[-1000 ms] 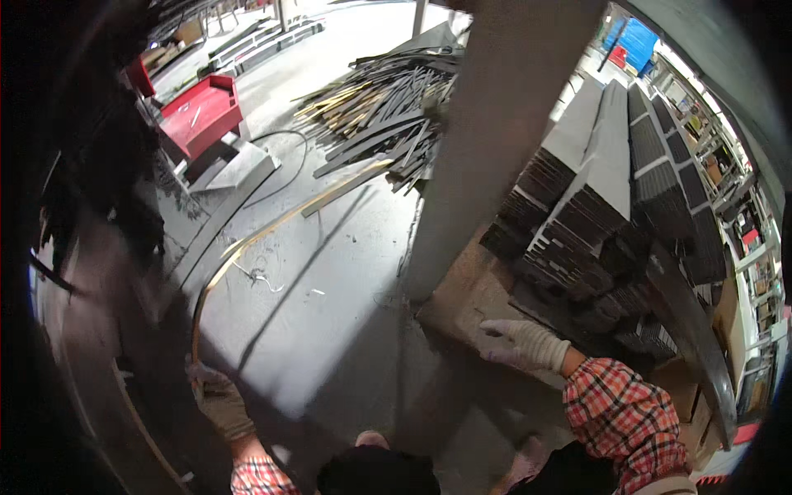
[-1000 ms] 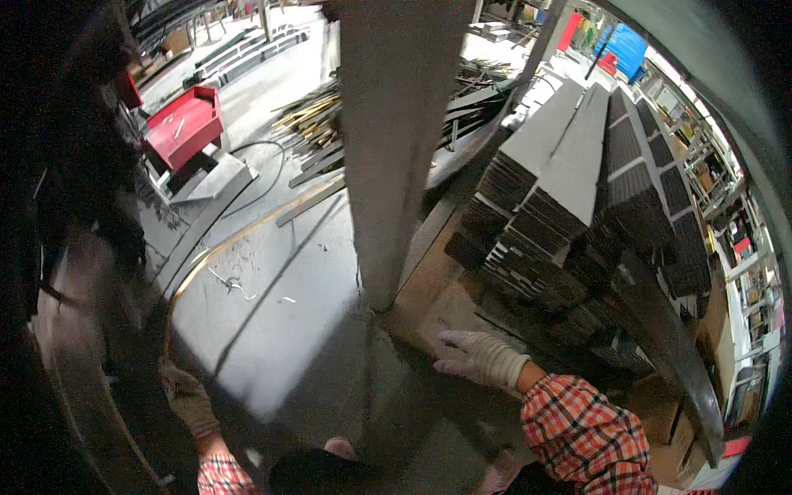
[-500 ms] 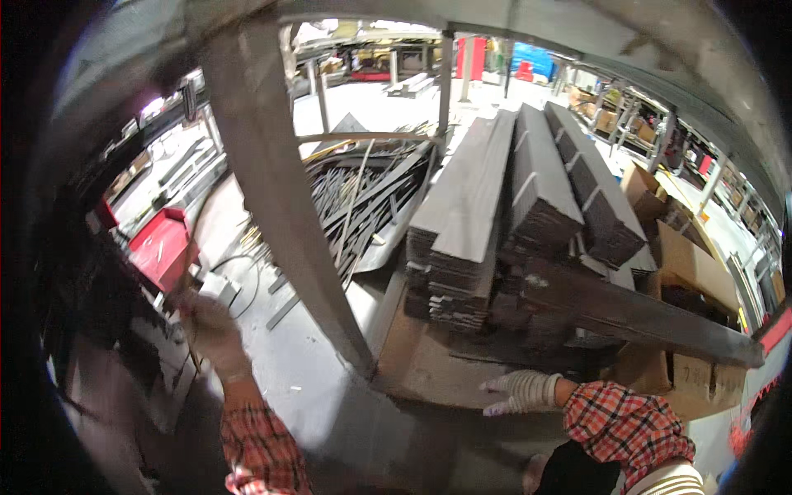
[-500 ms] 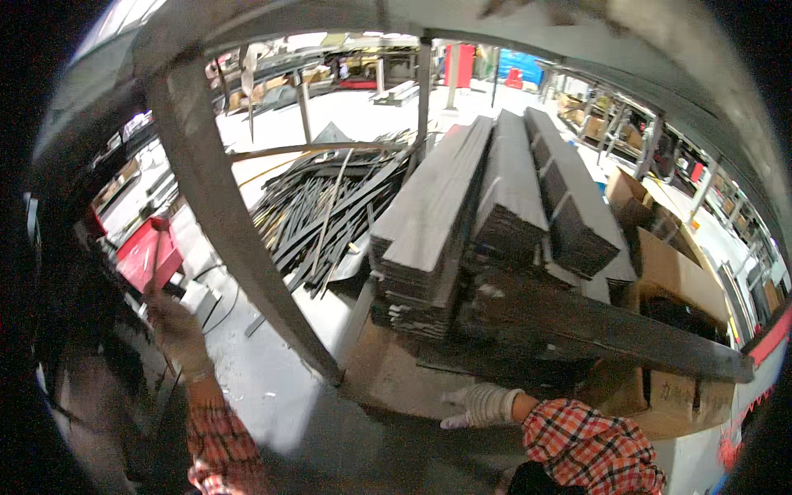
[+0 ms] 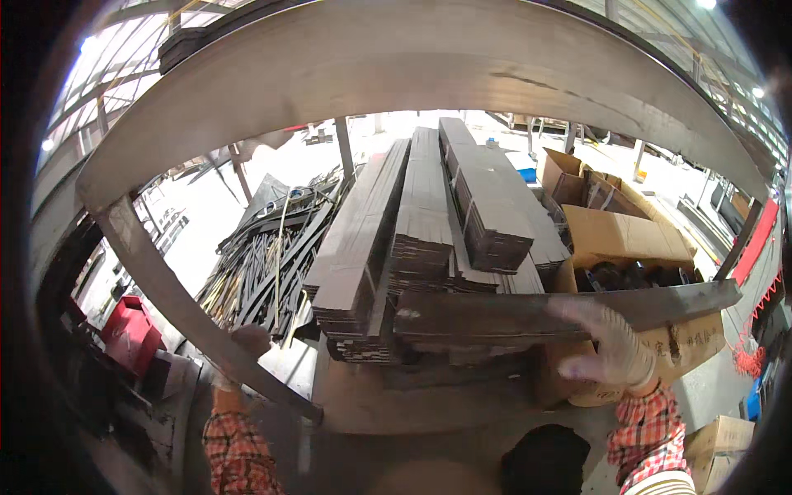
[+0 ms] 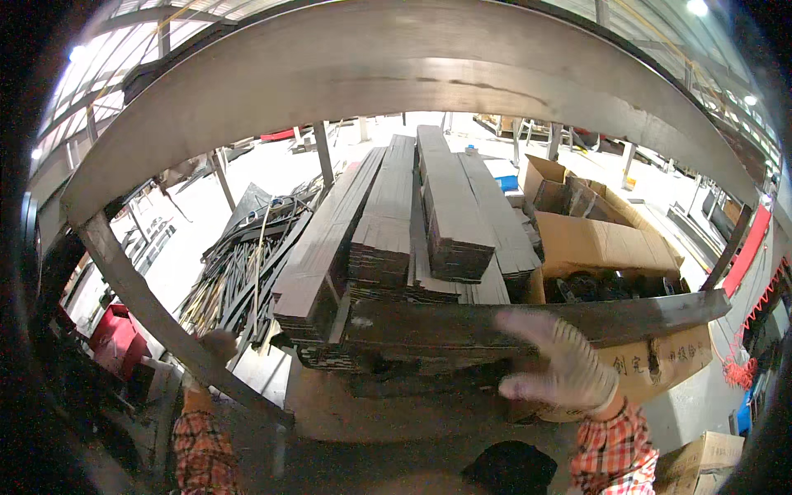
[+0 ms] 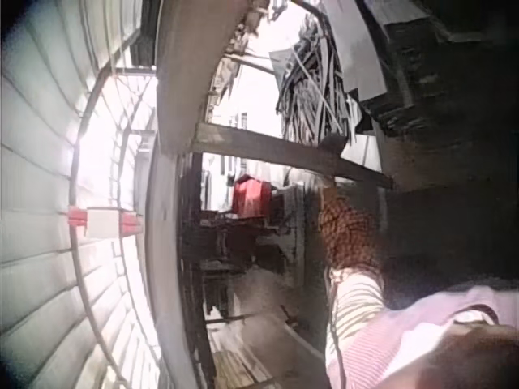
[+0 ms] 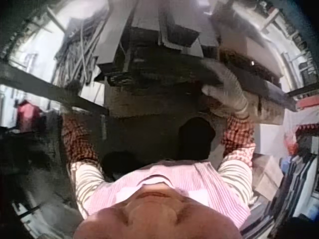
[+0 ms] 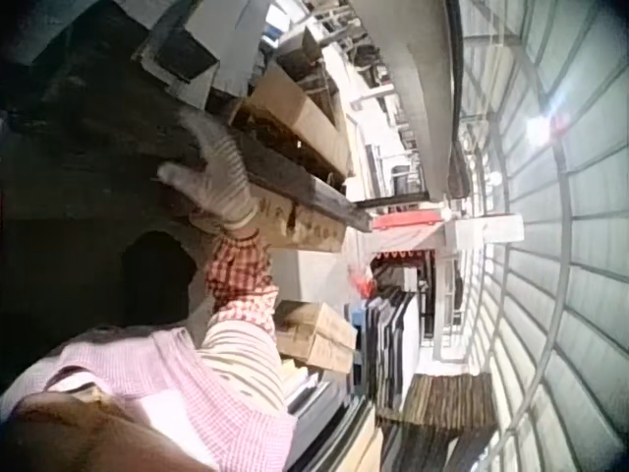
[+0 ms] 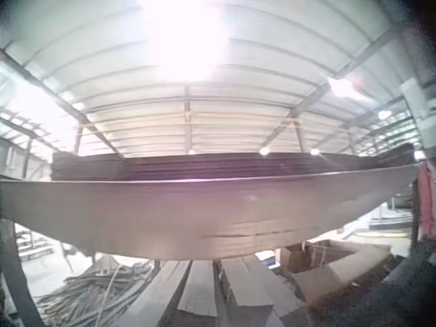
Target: Measuring, trimming, labeling, and organizing metal sheets on an industrial production line.
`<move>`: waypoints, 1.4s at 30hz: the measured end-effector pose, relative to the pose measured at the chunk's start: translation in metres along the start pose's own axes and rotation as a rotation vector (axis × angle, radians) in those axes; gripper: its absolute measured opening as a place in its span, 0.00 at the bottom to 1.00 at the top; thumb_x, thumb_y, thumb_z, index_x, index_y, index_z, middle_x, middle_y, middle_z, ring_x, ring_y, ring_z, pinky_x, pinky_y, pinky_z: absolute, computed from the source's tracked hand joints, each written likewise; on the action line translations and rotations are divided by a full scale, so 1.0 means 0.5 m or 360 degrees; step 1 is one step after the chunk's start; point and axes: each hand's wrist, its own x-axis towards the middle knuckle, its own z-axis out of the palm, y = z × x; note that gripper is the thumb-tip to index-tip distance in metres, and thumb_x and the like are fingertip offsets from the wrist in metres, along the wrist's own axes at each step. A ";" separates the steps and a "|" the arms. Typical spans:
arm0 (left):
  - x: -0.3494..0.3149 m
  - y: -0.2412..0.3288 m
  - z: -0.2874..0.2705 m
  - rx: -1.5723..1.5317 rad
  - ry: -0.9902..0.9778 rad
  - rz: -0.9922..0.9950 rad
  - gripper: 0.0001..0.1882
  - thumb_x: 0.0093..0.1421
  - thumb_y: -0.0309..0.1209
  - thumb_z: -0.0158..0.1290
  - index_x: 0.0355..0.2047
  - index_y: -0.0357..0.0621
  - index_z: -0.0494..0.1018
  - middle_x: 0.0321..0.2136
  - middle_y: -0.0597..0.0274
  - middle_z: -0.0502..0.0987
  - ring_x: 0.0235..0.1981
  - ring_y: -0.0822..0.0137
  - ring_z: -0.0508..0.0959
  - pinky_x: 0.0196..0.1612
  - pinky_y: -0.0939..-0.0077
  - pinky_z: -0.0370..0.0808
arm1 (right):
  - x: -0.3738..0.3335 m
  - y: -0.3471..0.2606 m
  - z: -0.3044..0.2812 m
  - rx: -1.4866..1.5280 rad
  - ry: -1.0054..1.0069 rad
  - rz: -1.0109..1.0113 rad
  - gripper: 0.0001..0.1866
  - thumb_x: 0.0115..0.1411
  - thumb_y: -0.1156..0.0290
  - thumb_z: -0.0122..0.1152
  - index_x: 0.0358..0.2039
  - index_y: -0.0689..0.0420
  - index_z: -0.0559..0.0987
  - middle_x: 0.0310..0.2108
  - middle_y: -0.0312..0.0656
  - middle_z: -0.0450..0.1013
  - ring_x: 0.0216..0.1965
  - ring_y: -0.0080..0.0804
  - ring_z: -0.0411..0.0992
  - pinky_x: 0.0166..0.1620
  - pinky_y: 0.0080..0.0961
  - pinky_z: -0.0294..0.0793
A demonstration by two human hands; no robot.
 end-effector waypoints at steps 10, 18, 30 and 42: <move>-0.107 0.036 0.121 -0.0255 0.0771 0.0582 0.24 0.60 0.52 0.38 0.40 0.45 0.69 0.30 0.60 0.74 0.32 0.61 0.74 0.36 0.66 0.72 | -0.019 0.213 -0.073 -0.1161 -0.0263 0.0087 0.56 0.24 0.30 0.62 0.47 0.63 0.68 0.30 0.48 0.71 0.35 0.43 0.70 0.42 0.35 0.66; -0.144 0.059 0.202 -0.0008 0.1046 0.0387 0.28 0.59 0.51 0.42 0.51 0.44 0.62 0.40 0.57 0.70 0.42 0.59 0.70 0.45 0.63 0.70 | -0.090 0.272 -0.068 -0.1162 -0.0234 -0.0032 0.39 0.41 0.42 0.62 0.47 0.60 0.70 0.42 0.51 0.70 0.46 0.46 0.67 0.49 0.38 0.64; -0.374 0.116 0.656 -0.0282 0.1359 -0.0912 0.31 0.58 0.49 0.46 0.54 0.41 0.58 0.37 0.56 0.72 0.37 0.61 0.73 0.42 0.65 0.71 | -0.167 0.116 -0.203 -0.0592 -0.0821 0.0380 0.36 0.45 0.44 0.60 0.47 0.60 0.70 0.44 0.53 0.70 0.46 0.47 0.67 0.49 0.34 0.65; -0.593 0.322 1.057 -0.0832 0.1286 -0.1391 0.36 0.56 0.53 0.47 0.56 0.40 0.56 0.44 0.47 0.70 0.48 0.58 0.68 0.53 0.71 0.64 | -0.280 -0.180 -0.282 0.0804 -0.1828 0.0442 0.38 0.43 0.43 0.61 0.46 0.61 0.70 0.43 0.53 0.70 0.47 0.47 0.67 0.50 0.33 0.65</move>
